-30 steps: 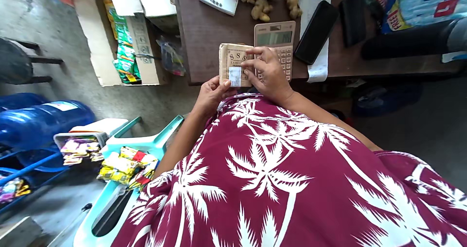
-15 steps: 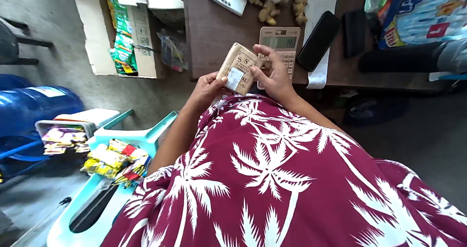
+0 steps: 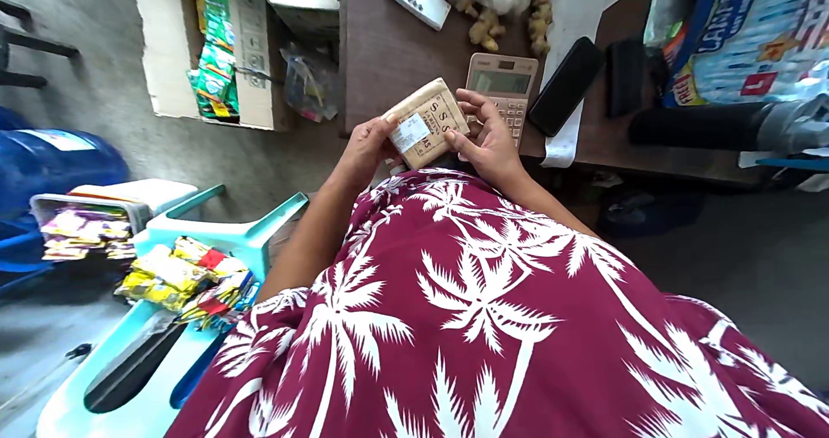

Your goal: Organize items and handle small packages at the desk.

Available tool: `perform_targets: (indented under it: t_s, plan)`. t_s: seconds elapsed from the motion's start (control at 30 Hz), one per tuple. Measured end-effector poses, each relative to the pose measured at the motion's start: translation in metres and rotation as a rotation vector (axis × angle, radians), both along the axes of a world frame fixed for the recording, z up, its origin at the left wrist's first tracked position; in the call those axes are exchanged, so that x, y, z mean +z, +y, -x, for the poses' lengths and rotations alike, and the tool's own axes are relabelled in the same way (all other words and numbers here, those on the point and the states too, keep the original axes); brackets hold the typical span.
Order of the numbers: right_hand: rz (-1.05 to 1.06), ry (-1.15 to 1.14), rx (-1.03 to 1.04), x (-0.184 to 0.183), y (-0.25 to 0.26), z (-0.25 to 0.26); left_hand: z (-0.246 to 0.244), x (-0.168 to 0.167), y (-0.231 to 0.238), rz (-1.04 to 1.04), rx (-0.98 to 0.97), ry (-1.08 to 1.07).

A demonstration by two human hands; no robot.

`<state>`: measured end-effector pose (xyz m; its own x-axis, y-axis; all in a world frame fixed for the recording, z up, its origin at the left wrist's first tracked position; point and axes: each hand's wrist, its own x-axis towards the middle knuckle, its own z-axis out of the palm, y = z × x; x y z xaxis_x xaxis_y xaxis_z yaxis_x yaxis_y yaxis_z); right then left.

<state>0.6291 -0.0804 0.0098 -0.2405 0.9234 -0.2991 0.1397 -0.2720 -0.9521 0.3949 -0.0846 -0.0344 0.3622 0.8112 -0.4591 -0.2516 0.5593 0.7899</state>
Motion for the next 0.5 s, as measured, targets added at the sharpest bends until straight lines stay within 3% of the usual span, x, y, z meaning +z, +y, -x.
perform_targets:
  t_s: [0.5]
  plan:
    - [-0.011,-0.017,0.01,0.003,-0.0071,0.0003,-0.0016,0.0011,-0.0058,-0.009,0.003,0.016]
